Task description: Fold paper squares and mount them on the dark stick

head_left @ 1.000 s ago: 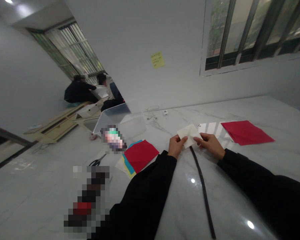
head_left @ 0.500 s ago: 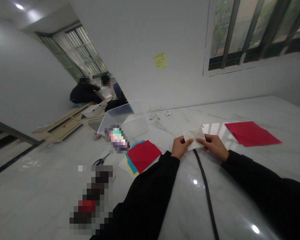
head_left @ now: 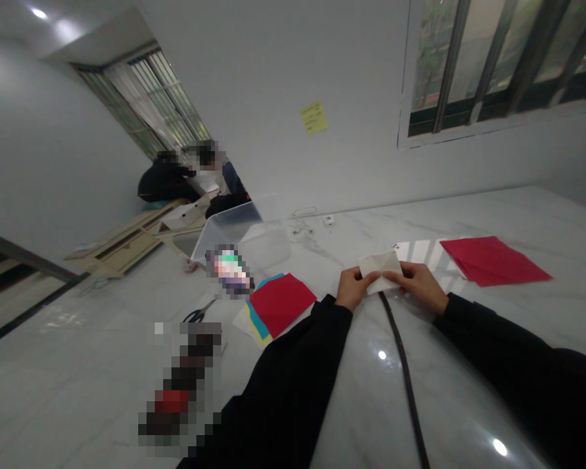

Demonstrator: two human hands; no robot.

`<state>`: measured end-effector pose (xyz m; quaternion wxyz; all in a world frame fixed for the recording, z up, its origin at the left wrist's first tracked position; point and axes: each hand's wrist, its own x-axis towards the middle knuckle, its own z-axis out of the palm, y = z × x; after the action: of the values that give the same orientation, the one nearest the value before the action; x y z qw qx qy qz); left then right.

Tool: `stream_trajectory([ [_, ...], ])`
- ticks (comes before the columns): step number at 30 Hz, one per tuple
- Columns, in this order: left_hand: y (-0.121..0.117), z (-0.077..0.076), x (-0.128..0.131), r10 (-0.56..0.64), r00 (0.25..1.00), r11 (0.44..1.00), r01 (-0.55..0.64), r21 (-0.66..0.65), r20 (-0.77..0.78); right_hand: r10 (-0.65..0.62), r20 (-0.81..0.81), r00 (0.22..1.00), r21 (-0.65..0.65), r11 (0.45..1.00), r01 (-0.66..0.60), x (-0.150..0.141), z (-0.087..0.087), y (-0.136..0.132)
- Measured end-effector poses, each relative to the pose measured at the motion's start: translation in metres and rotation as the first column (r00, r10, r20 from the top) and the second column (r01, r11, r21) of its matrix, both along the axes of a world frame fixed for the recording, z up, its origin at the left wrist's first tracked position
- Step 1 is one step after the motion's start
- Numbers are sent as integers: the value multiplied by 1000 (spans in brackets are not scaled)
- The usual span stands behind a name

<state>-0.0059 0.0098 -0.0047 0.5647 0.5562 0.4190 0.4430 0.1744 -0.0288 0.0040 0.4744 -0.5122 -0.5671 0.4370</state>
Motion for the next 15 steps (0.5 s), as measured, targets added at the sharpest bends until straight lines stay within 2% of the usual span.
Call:
stream_trajectory([
  [7, -2, 3, 0, -9, 1000, 1000, 8, -11, -22, 14, 72, 997, 34, 999, -16, 1, 2, -3],
  [15, -1, 2, 0, -30, 998, 999, 29, -20, -59, -27, 21, 999, 34, 999, 27, 1, 3, -3],
])
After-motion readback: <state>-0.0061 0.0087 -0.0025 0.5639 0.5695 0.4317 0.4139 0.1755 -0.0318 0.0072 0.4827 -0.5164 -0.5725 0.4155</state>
